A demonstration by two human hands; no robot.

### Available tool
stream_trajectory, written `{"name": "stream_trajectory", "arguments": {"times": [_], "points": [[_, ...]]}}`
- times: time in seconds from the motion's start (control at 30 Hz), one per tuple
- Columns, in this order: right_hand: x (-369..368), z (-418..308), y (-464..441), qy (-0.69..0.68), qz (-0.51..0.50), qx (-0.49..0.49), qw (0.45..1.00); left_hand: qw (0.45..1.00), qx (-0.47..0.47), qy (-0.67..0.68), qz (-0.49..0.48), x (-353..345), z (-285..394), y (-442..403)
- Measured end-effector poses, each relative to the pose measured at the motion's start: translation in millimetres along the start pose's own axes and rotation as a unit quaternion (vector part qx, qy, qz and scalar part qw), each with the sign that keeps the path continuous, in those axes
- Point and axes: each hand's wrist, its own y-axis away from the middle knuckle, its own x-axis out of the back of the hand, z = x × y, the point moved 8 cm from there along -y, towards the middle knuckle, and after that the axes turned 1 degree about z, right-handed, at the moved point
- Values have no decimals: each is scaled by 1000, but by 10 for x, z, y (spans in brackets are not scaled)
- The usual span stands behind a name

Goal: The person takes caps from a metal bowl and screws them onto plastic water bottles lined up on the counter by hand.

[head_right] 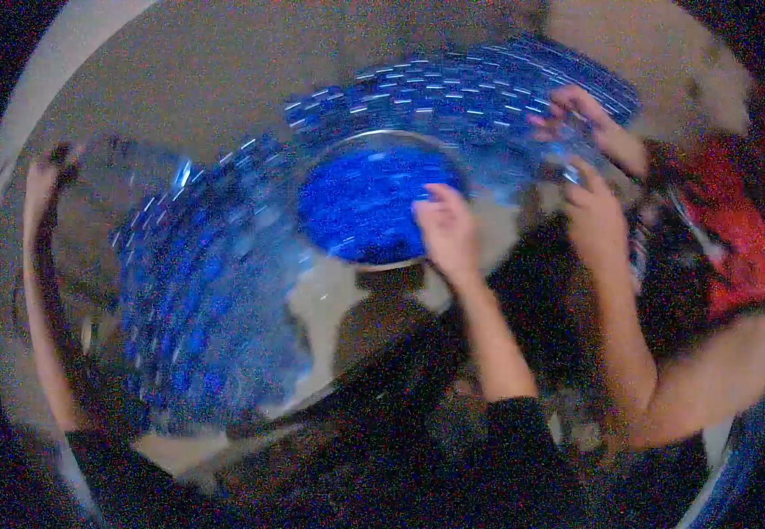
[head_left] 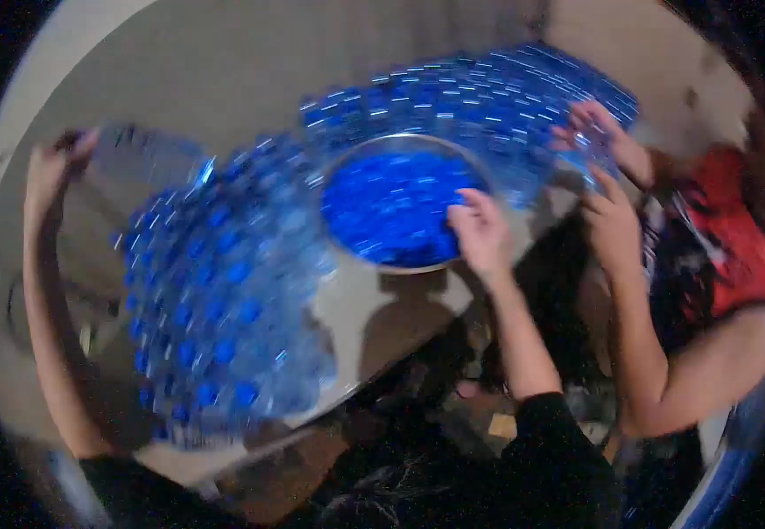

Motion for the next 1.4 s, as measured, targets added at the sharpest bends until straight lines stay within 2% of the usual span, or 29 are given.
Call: {"name": "stream_trajectory", "arguments": {"times": [0.03, 0.07, 0.1, 0.13, 0.17, 0.2, 0.23, 0.27, 0.37, 0.43, 0.5, 0.57, 0.63, 0.73, 0.83, 0.9, 0.97, 1.0, 1.03, 1.1, 1.17, 1.27, 1.37, 1.4], "points": [[-11, -172, 5, 42, -2, -6, 999, 1000, 7, -23, -16, 318, -58, 36], [-19, -100, -71, 104, 25, 85, 991, 999, -48, -3, -16, 631, 33, 171], [-94, -406, -24, 105, 13, 73, 992, 951, -180, 250, 4, 1070, -336, 228], [-199, -600, 26, 58, -15, 41, 997, 979, -130, 151, 31, 1276, -158, 622], [-314, -601, -62, 52, -39, 119, 991, 991, -89, 84, 59, 1426, 60, 1038], [-475, -664, -95, 33, -66, 121, 990, 993, -72, 53, 72, 1612, 148, 1314], [-631, -907, 11, 23, -83, 124, 989, 995, -53, 35, 79, 1795, 79, 1578], [-841, -1111, 86, 20, -114, 123, 986, 996, -73, 27, 54, 1922, -20, 1735], [-1412, -1963, 425, 16, -206, 175, 963, 999, 14, 50, 7, 2053, -500, 2355], [-1875, -2617, 905, -21, -278, 228, 933, 996, 28, 66, -55, 1906, -1146, 2770], [-2428, -3113, 1459, -26, -376, 245, 894, 994, 49, -98, -10, 1794, -1477, 3265], [-2929, -3509, 2022, -4, -467, 305, 830, 993, 36, -111, -1, 1593, -1777, 3608], [-3346, -3845, 2656, 38, -518, 429, 739, 994, 59, -89, -21, 1405, -2051, 3841], [-3857, -4093, 3465, 5, -594, 499, 631, 993, 79, -55, -60, 1270, -2382, 4018], [-4228, -4174, 3986, 0, -642, 541, 543, 998, 11, 63, -22, 1366, -2479, 4046], [-4376, -4183, 4195, -11, -661, 565, 494, 981, -56, 174, 63, 1178, -2674, 4093], [-4487, -4139, 4305, 24, -684, 553, 475, 939, -114, 286, 151, 1018, -2778, 4097], [-4543, -4120, 4344, 47, -692, 556, 459, 928, -49, 351, 115, 845, -2865, 4098], [-4589, -4118, 4381, 68, -699, 558, 442, 933, -13, 352, 75, 789, -2874, 4098], [-4614, -4185, 4442, 66, -699, 569, 429, 879, 17, 472, 67, 667, -2864, 4127], [-4662, -4178, 4462, 101, -705, 561, 422, 878, 28, 470, 85, 584, -2883, 4151], [-4698, -4153, 4471, 84, -707, 563, 419, 889, 34, 446, 100, 575, -2888, 4183], [-4767, -4126, 4477, 122, -712, 533, 441, 909, 30, 395, 131, 661, -2889, 4231], [-4775, -4108, 4460, 137, -689, 560, 439, 916, 27, 373, 145, 700, -2878, 4247]]}}
